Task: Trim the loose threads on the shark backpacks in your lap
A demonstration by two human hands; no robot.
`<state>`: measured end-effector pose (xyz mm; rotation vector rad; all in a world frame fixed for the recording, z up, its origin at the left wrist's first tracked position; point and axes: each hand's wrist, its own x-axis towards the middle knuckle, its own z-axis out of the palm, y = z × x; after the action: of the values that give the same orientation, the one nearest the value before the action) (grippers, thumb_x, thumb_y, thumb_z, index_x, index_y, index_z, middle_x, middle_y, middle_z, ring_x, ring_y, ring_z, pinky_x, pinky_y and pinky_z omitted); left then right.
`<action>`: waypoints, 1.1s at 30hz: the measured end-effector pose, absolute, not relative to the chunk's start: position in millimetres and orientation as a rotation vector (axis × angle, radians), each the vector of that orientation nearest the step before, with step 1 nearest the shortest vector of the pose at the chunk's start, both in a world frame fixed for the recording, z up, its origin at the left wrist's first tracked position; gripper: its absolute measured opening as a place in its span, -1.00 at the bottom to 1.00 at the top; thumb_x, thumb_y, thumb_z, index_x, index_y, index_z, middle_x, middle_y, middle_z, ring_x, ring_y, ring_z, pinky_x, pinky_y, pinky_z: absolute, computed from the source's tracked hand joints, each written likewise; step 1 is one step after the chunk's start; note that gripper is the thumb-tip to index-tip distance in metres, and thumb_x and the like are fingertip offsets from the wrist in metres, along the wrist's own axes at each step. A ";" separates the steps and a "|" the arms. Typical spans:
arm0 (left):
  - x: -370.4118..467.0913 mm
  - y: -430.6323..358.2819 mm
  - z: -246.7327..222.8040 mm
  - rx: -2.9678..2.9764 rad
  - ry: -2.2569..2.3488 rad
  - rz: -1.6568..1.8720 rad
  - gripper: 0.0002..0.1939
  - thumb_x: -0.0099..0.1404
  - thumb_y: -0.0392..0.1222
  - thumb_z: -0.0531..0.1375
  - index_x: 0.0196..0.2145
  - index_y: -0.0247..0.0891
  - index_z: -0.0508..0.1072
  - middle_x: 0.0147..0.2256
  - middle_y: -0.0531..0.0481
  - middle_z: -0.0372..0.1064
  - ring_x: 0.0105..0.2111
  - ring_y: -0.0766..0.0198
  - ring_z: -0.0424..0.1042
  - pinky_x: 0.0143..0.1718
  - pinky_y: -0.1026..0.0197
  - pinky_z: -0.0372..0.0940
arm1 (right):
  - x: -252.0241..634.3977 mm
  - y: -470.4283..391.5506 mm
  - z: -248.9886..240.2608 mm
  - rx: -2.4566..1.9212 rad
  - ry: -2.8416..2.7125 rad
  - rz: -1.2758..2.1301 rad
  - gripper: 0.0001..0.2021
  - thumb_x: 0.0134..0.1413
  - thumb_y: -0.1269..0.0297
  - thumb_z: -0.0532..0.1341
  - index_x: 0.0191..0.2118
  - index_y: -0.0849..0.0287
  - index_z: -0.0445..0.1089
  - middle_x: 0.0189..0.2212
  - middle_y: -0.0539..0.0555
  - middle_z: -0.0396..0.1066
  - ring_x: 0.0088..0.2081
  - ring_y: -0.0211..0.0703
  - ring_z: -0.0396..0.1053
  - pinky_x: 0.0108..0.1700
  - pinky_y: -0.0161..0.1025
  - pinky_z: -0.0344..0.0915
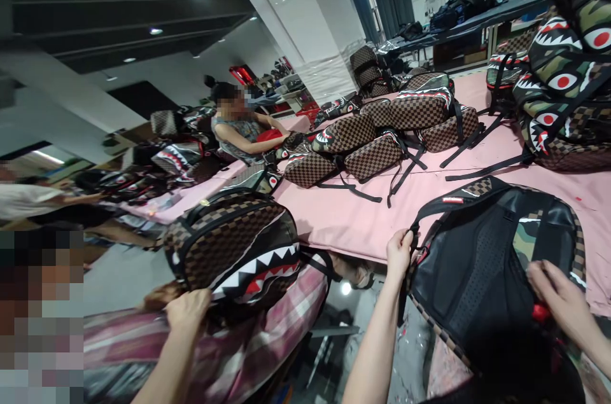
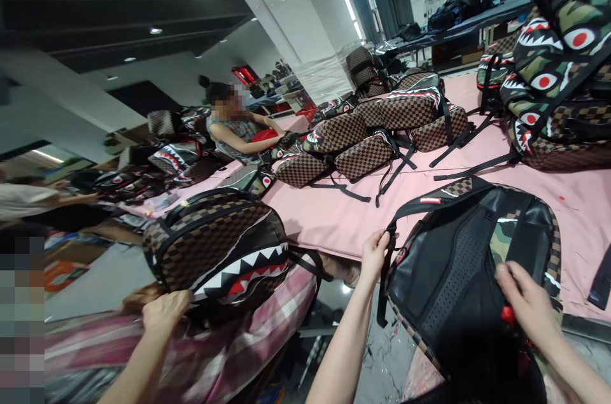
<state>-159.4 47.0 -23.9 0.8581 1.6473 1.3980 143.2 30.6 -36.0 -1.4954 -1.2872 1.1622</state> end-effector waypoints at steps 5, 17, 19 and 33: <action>-120.1 60.9 -13.6 0.640 1.341 1.397 -0.51 0.01 0.09 0.18 -0.28 -0.43 0.43 -0.34 -0.27 0.46 -0.37 0.13 0.44 -0.37 0.17 0.27 | 53.6 68.1 -20.8 -1.144 -1.480 1.355 -0.63 0.04 -0.03 0.06 -0.22 0.15 0.37 -0.26 0.11 0.40 -0.21 -0.09 0.36 -0.28 -0.28 0.31; -114.2 57.4 -39.2 0.588 1.413 1.518 -0.56 0.07 -0.10 0.17 -0.09 -0.30 0.30 -0.27 -0.12 0.41 -0.33 0.27 0.41 -0.31 0.24 0.25 | -7.7 77.9 -73.0 -0.962 -1.405 1.498 -0.77 -0.08 0.17 0.16 -0.32 0.21 0.35 -0.35 0.08 0.40 -0.27 -0.11 0.35 -0.16 -0.18 0.26; -118.7 54.2 -40.7 0.818 1.633 1.562 -0.64 0.11 -0.14 0.14 -0.12 -0.25 0.30 -0.24 -0.08 0.36 -0.28 0.29 0.37 -0.26 0.24 0.24 | -8.0 77.8 -72.6 -0.991 -1.389 1.487 -0.79 -0.09 0.18 0.16 -0.36 0.21 0.34 -0.39 0.07 0.39 -0.31 -0.13 0.34 -0.18 -0.19 0.26; -132.8 37.3 -23.9 1.401 1.924 1.166 -0.88 0.07 -0.20 0.21 -0.39 -0.22 0.50 -0.38 -0.08 0.30 -0.27 0.17 0.24 -0.12 0.09 0.12 | -12.3 76.4 -83.3 -1.023 -1.412 1.446 -0.80 -0.14 0.23 0.18 -0.36 0.22 0.38 -0.40 0.07 0.37 -0.32 -0.14 0.32 -0.19 -0.20 0.24</action>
<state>-132.8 37.3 -23.9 1.4010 1.9240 1.1662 -12.3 76.4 -83.3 -1.0229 -1.4121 1.4459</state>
